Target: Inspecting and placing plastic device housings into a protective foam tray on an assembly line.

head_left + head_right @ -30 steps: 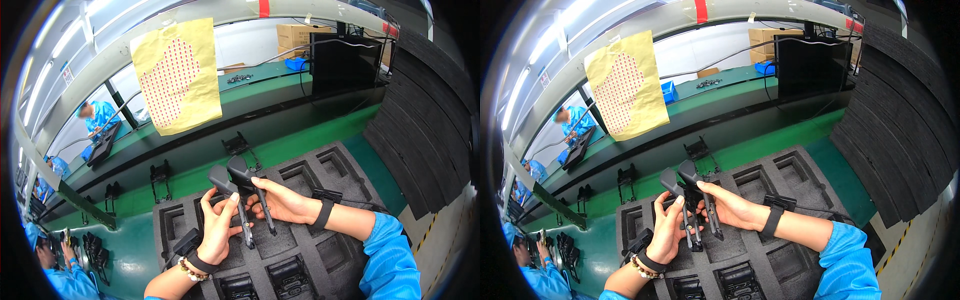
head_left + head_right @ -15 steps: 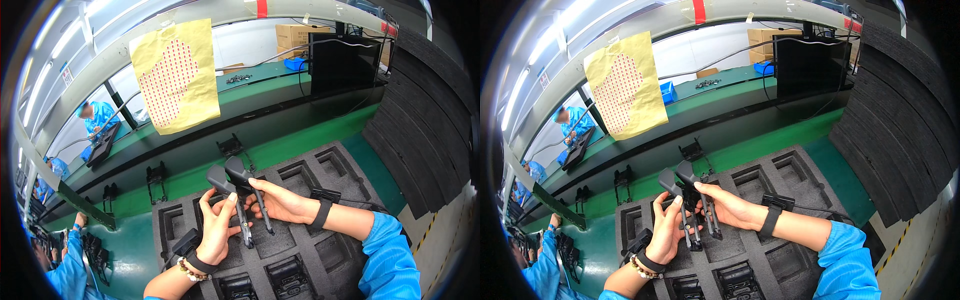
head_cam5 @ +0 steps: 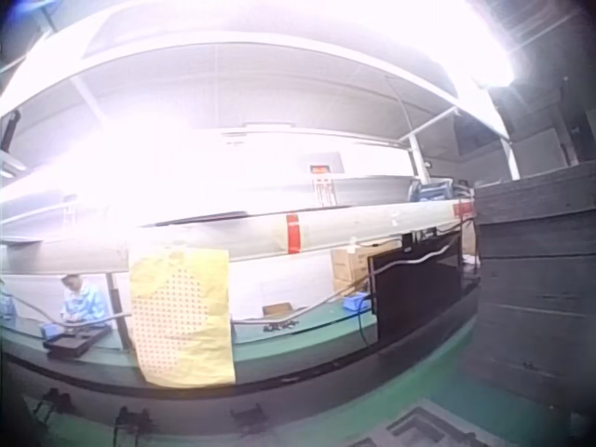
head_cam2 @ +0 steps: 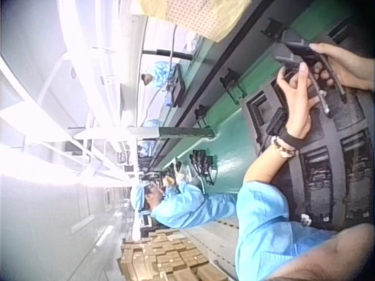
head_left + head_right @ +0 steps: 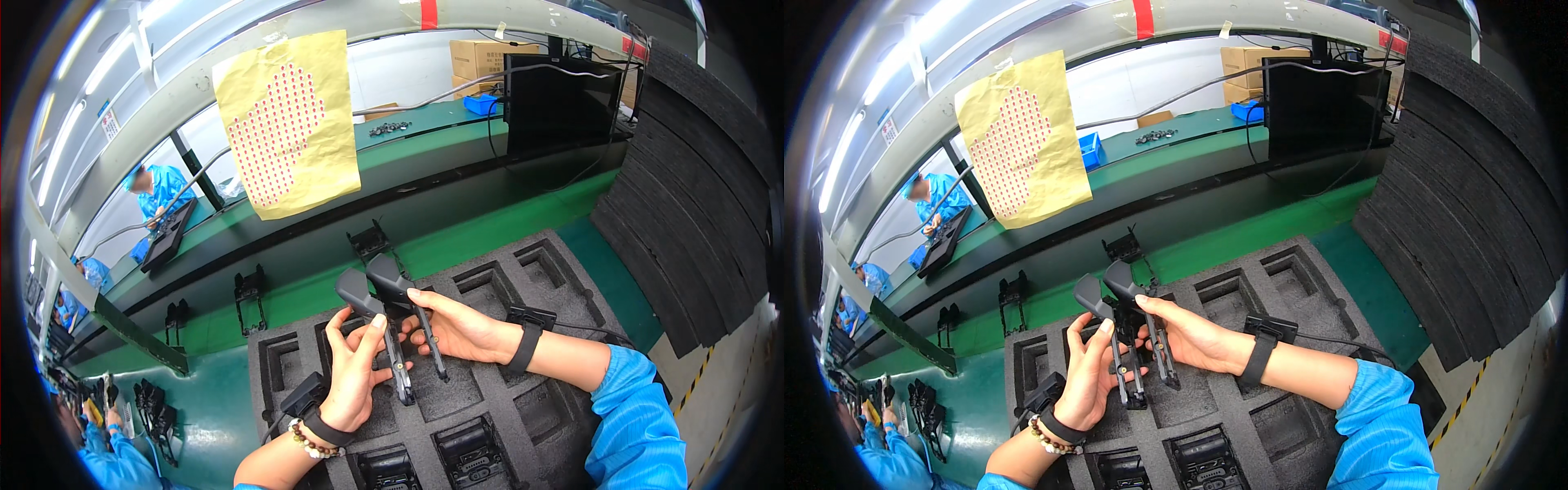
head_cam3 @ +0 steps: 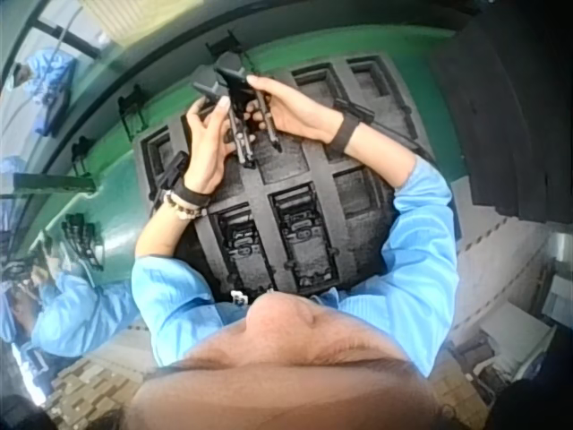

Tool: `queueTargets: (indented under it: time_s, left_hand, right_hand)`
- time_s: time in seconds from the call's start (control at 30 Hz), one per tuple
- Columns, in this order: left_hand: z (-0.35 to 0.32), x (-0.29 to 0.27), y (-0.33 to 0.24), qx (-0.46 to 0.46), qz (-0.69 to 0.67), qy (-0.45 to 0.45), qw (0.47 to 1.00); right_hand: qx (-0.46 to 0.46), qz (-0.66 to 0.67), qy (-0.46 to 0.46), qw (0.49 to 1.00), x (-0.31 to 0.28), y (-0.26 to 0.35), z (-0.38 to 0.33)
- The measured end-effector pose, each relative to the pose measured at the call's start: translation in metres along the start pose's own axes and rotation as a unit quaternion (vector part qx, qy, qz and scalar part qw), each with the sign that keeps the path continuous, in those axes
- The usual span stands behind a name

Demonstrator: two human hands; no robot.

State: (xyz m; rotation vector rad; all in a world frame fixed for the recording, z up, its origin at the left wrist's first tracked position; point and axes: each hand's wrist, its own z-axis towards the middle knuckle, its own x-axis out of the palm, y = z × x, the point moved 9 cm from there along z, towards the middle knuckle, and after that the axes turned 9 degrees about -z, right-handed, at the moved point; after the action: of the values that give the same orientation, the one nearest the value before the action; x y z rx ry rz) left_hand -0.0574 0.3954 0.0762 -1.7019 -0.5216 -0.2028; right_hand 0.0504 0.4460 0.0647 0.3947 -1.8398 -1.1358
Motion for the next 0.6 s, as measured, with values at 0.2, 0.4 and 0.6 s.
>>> queueTargets:
  time_s: [0.2, 0.4, 0.6]
  left_hand:
    - [-0.0001, 0.0002, 0.0004, 0.0, -0.002, 0.005, 1.0]
    - [0.0, -0.0006, 0.0003, 0.0, -0.002, 0.004, 1.0]
    - [0.0005, -0.0002, 0.0009, 0.0, -0.006, 0.005, 1.0]
  right_hand:
    - [0.002, -0.009, 0.004, 1.0, 0.0016, 0.0012, -0.0013]
    - [0.001, -0.015, 0.007, 1.0, 0.0026, 0.0016, -0.0015]
    - [-0.001, -0.014, 0.0, 1.0, -0.0019, -0.0003, 0.0014]
